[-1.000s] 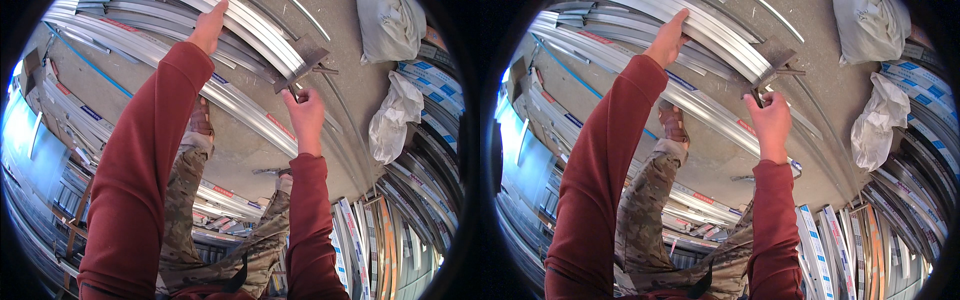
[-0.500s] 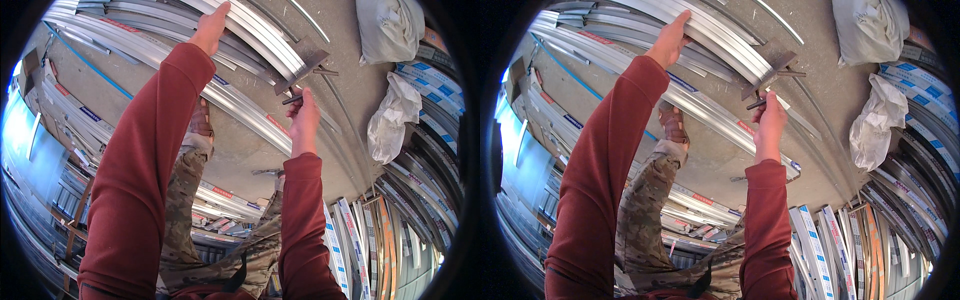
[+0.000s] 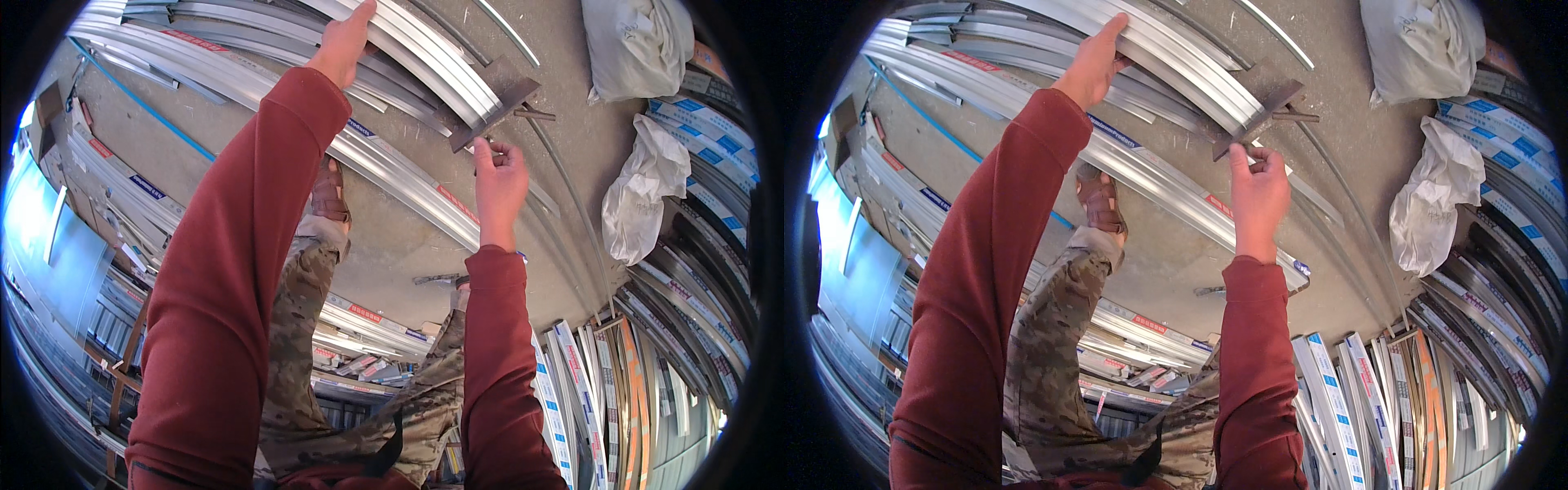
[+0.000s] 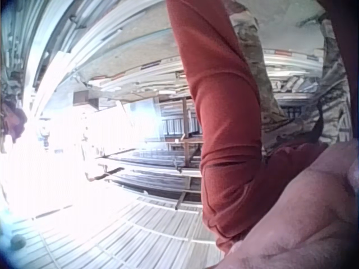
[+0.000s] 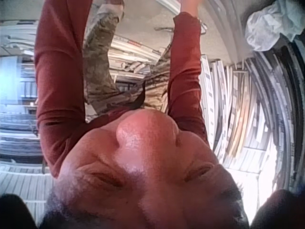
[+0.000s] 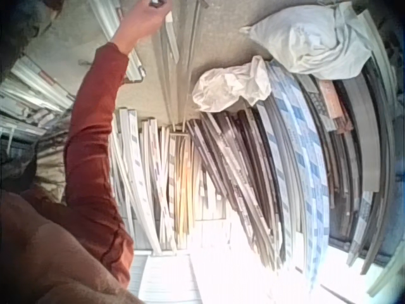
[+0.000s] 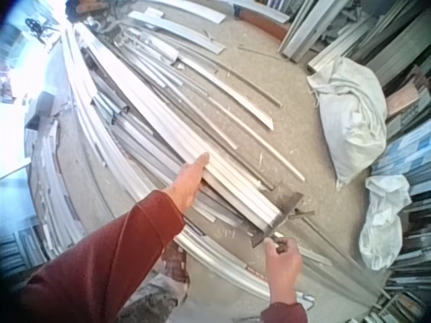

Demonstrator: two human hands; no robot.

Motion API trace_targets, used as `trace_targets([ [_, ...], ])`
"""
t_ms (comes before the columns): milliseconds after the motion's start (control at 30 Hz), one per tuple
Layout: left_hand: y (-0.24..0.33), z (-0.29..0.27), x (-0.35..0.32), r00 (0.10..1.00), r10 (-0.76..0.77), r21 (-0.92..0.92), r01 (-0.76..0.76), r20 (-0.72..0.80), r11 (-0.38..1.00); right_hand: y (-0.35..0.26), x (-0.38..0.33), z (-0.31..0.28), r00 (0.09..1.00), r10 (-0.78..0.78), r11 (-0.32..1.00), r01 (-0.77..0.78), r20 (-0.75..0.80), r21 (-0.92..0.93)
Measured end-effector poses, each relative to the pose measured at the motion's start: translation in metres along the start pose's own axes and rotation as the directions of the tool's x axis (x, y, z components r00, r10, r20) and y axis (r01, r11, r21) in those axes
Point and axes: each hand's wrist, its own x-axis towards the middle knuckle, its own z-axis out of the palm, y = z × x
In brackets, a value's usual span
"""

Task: The person measures and marks aluminum profiles with a tape measure and marker, then uses a miter saw to cut them to length. The person repeatedly positions the profiles, cuts them, and sets the cut pieces aside.

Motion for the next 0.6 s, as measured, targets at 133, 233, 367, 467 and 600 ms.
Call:
trace_targets([
  [133,0.001,0.004,-0.002,1.0,0.001,-0.003,-0.001,-0.008,1.0,0.023,0.011,0.017,0.771,0.502,0.376,-0.602,0.392,0.705],
  [233,0.003,0.002,-0.004,1.0,0.005,-0.008,-0.005,-0.015,1.0,0.019,-0.003,0.017,0.803,0.425,0.285,-0.556,0.417,0.781],
  [367,-0.001,-0.002,0.001,1.0,0.016,-0.001,-0.016,0.002,1.0,0.02,-0.002,0.01,0.993,-0.063,0.983,0.079,-0.102,0.167],
  [467,-0.004,-0.002,0.006,1.0,0.014,0.009,-0.014,0.002,1.0,0.02,0.003,-0.006,0.901,-0.424,0.814,0.426,0.098,-0.395],
  [600,-0.013,-0.005,0.011,1.0,0.017,0.014,-0.017,-0.02,1.0,0.011,0.006,-0.008,0.928,-0.297,0.813,0.368,0.224,-0.451],
])
